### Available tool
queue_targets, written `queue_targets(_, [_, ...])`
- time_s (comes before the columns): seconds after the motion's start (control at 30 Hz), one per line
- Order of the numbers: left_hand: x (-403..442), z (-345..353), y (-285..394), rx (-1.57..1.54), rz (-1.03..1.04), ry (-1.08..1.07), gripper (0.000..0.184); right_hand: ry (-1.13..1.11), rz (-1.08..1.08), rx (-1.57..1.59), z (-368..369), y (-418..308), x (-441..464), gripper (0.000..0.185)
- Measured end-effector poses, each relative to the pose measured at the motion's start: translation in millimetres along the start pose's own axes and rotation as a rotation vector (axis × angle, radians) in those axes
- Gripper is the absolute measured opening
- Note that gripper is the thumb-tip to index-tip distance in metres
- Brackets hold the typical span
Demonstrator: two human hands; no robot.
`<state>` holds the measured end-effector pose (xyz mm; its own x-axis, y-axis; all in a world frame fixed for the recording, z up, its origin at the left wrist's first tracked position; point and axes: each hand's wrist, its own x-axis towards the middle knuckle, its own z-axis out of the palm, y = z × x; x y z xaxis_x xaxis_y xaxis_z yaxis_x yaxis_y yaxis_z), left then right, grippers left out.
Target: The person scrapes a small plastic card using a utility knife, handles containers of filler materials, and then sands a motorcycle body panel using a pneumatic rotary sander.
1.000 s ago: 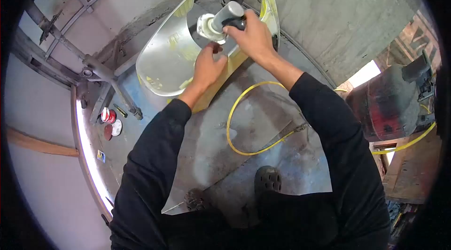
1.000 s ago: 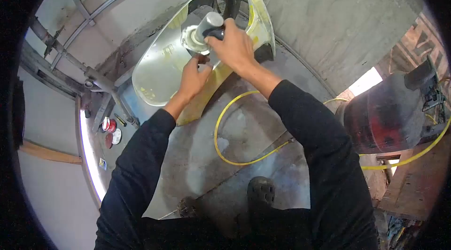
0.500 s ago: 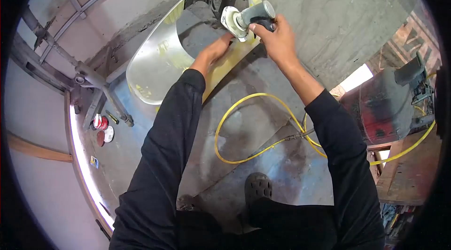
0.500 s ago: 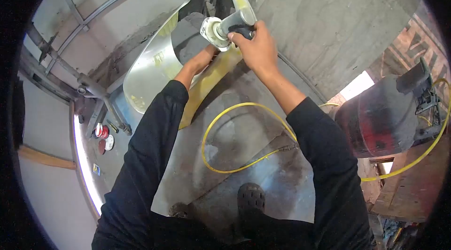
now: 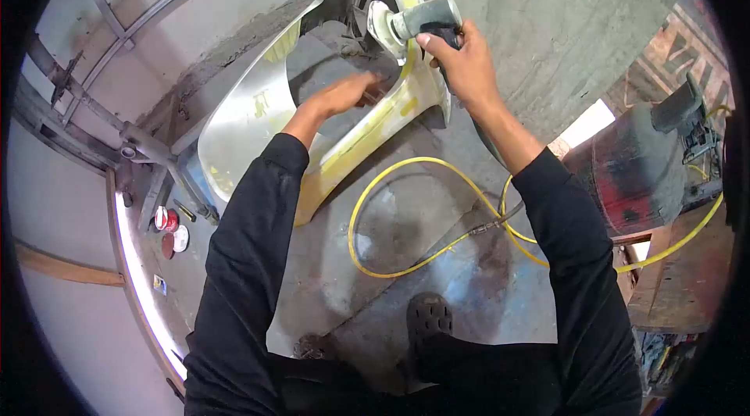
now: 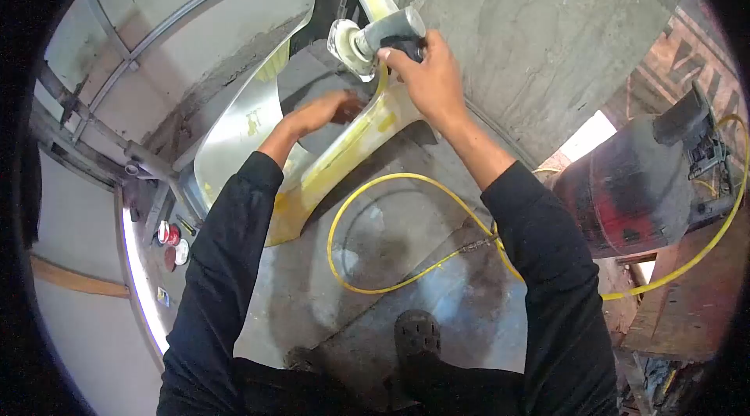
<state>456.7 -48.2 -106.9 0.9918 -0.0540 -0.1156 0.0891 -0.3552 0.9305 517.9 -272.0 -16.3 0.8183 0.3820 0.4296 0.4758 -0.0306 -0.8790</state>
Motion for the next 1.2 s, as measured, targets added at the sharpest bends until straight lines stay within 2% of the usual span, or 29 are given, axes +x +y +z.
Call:
queue_targets(0.03, [1, -4, 8, -0.028, 0.072, 0.033, 0.062, 0.013, 0.005, 0.023, 0, -4, 2, 0.043])
queue_targets(0.07, [9, -5, 20, -0.049, 0.132, 0.171, 0.058, 0.027, 0.011, 0.046, -1, -6, 4, 0.042])
queue_targets(0.17, [37, 13, 59, -0.241, 0.338, 0.549, 0.068, 0.081, 0.007, 0.153, -7, -3, 13, 0.039])
queue_targets(0.27, [98, 17, 74, -0.044, 0.531, 0.785, 0.067, 0.163, 0.039, 0.195, -16, -15, 10, 0.031])
queue_targets(0.3, [88, 18, 101, -0.128, 0.439, 0.753, 0.059, 0.181, 0.053, 0.195, -20, -15, 10, 0.028])
queue_targets(0.37, [109, 10, 113, -0.264, 0.372, 0.793, 0.05, 0.226, 0.065, 0.235, -27, -14, 5, 0.028])
queue_targets(0.47, [99, 11, 125, -0.232, 0.363, 0.833, 0.047, 0.265, 0.058, 0.292, -37, -12, 0, 0.026])
queue_targets(0.57, [97, 11, 123, -0.235, 0.356, 0.772, 0.044, 0.312, 0.048, 0.273, -47, -7, 3, 0.025])
queue_targets(0.7, [97, 25, 129, -0.267, 0.455, 0.652, 0.046, 0.309, 0.009, 0.38, -58, -20, 11, 0.026])
queue_targets(0.83, [84, 24, 141, -0.374, 0.424, 0.428, 0.048, 0.326, -0.004, 0.387, -69, -21, 15, 0.029])
queue_targets(0.97, [67, -7, 153, -0.344, 0.43, 0.28, 0.052, 0.275, 0.072, 0.331, -74, -26, 4, 0.029])
queue_targets(1.13, [21, -53, 146, -0.205, 0.284, 0.193, 0.06, 0.217, 0.102, 0.296, -64, -40, -1, 0.032])
queue_targets(1.2, [0, -73, 136, -0.245, 0.28, 0.15, 0.062, 0.184, 0.12, 0.289, -57, -41, -3, 0.032])
